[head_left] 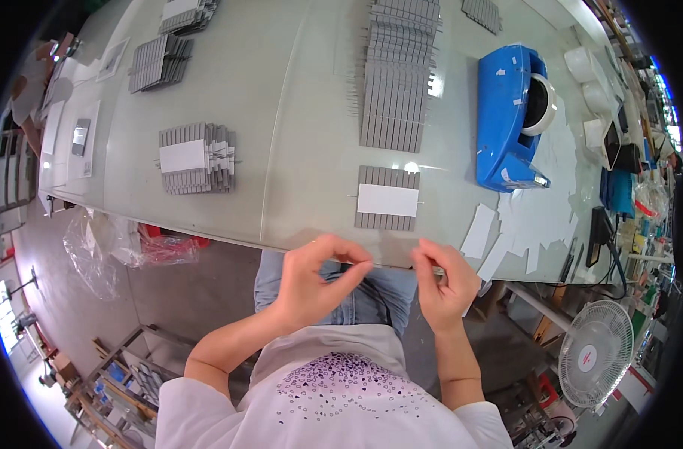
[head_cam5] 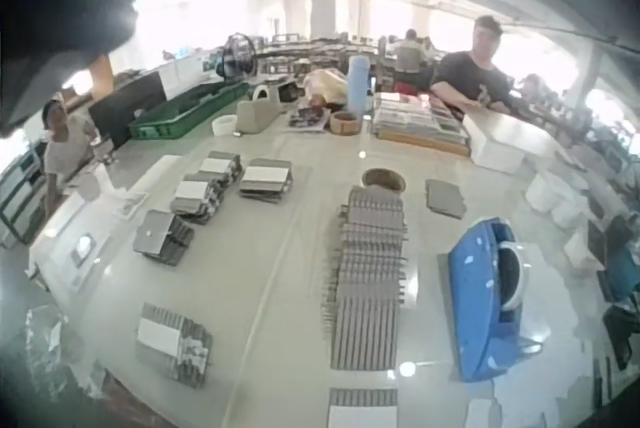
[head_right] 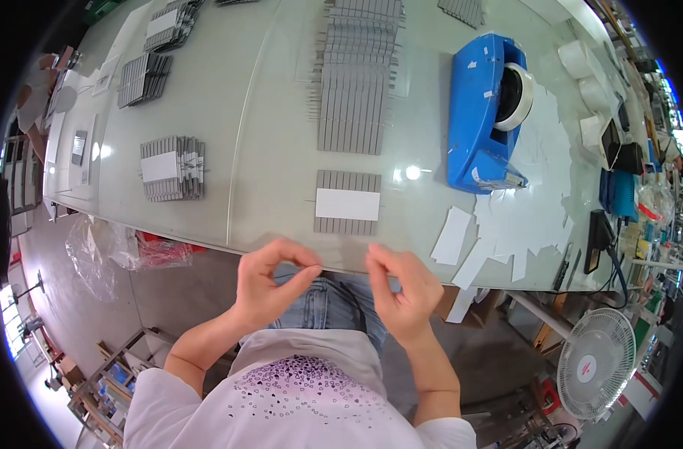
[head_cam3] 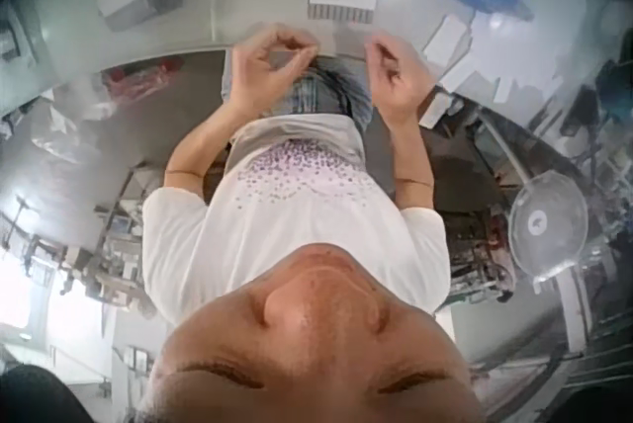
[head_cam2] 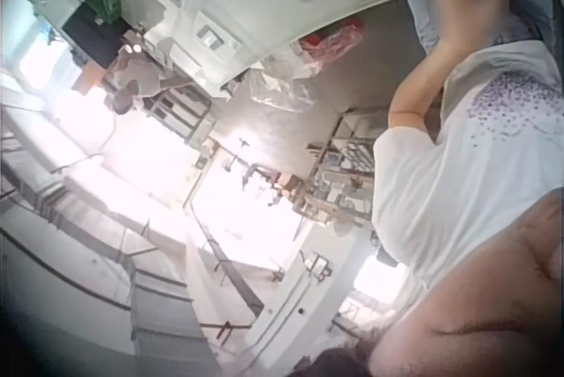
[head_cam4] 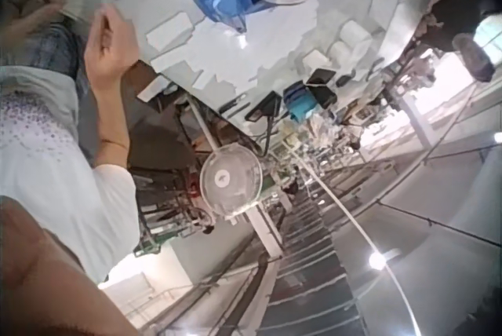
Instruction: Applying adhesive tape to bundle small electronic components on a workbench.
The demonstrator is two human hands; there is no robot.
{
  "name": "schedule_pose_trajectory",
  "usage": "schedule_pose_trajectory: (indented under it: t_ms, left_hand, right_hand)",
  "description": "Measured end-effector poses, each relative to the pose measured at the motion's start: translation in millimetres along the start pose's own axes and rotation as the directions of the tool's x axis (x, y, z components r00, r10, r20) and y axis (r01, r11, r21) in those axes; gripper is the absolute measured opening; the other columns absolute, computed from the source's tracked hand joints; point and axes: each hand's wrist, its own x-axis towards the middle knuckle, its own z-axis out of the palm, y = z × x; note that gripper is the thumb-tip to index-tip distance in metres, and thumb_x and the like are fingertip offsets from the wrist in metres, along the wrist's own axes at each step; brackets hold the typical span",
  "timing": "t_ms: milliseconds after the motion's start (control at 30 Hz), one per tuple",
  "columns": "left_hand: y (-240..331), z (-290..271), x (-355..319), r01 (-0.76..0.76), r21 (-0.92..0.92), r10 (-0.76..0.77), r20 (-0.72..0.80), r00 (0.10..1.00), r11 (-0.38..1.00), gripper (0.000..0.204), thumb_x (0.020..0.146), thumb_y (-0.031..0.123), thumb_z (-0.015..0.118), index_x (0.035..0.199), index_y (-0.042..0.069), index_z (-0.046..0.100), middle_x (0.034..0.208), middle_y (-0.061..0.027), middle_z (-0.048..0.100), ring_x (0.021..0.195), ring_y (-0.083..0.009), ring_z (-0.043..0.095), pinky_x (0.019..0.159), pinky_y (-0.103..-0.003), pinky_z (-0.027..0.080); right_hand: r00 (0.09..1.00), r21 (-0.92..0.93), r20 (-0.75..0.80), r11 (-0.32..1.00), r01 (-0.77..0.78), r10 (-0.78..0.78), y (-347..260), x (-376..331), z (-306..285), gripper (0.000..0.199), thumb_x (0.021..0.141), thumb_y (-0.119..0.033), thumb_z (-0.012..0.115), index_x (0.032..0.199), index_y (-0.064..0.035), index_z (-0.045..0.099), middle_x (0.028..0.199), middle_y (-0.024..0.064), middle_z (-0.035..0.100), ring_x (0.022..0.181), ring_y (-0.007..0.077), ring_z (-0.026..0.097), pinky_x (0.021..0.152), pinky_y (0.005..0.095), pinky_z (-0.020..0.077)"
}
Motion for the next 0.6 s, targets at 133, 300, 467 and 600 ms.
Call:
schedule_pose_trajectory:
  t_ms: [133, 300, 467, 600]
  left_hand:
    - [-21, -2, 3, -0.433, 0.521, 0.523, -0.031, 0.852, 0.736, 0.018, 0.078, 0.003, 0.077, 0.092, 0.01, 0.068, 0.105, -0.0008, 0.074, 0.102, -0.0201, 0.067, 0.086, -0.035, 0.05]
    - [-45, 12, 13, -0.519, 0.728, 0.696, 0.08, 0.713, 0.448, 0.02, 0.077, 0.01, 0.077, 0.087, 0.014, 0.061, 0.111, 0.0015, 0.074, 0.115, -0.0207, 0.063, 0.096, -0.04, 0.045]
    - [-51, 16, 15, -0.507, 0.763, 0.709, 0.091, 0.699, 0.401, 0.017, 0.081, 0.012, 0.074, 0.083, 0.016, 0.057, 0.108, 0.0028, 0.074, 0.119, -0.0191, 0.063, 0.099, -0.038, 0.044]
    - [-53, 17, 15, -0.496, 0.777, 0.713, 0.088, 0.696, 0.388, 0.017, 0.081, 0.012, 0.073, 0.083, 0.016, 0.057, 0.107, 0.0033, 0.075, 0.119, -0.0181, 0.063, 0.099, -0.038, 0.044]
  right_hand:
    - [0.997, -0.002, -0.01, 0.997, 0.082, -0.082, 11, 5, 28, 0.019, 0.08, 0.006, 0.076, 0.093, -0.0047, 0.069, 0.089, 0.0054, 0.073, 0.076, 0.0198, 0.066, 0.063, 0.0293, 0.0522]
    - [0.94, -0.218, 0.01, 0.916, 0.336, -0.342, 21, 5, 41, 0.022, 0.075, -0.006, 0.08, 0.094, -0.013, 0.07, 0.094, -0.0043, 0.075, 0.09, 0.0206, 0.062, 0.077, 0.0333, 0.0437]
    - [0.937, -0.309, 0.02, 0.889, 0.339, -0.35, 23, 3, 44, 0.02, 0.077, -0.011, 0.079, 0.094, -0.0155, 0.069, 0.094, -0.0073, 0.073, 0.088, 0.0176, 0.059, 0.08, 0.0335, 0.0376]
    - [0.936, -0.339, 0.026, 0.877, 0.34, -0.352, 23, 4, 46, 0.02, 0.077, -0.011, 0.079, 0.093, -0.0157, 0.069, 0.093, -0.0083, 0.073, 0.085, 0.0161, 0.058, 0.079, 0.033, 0.037]
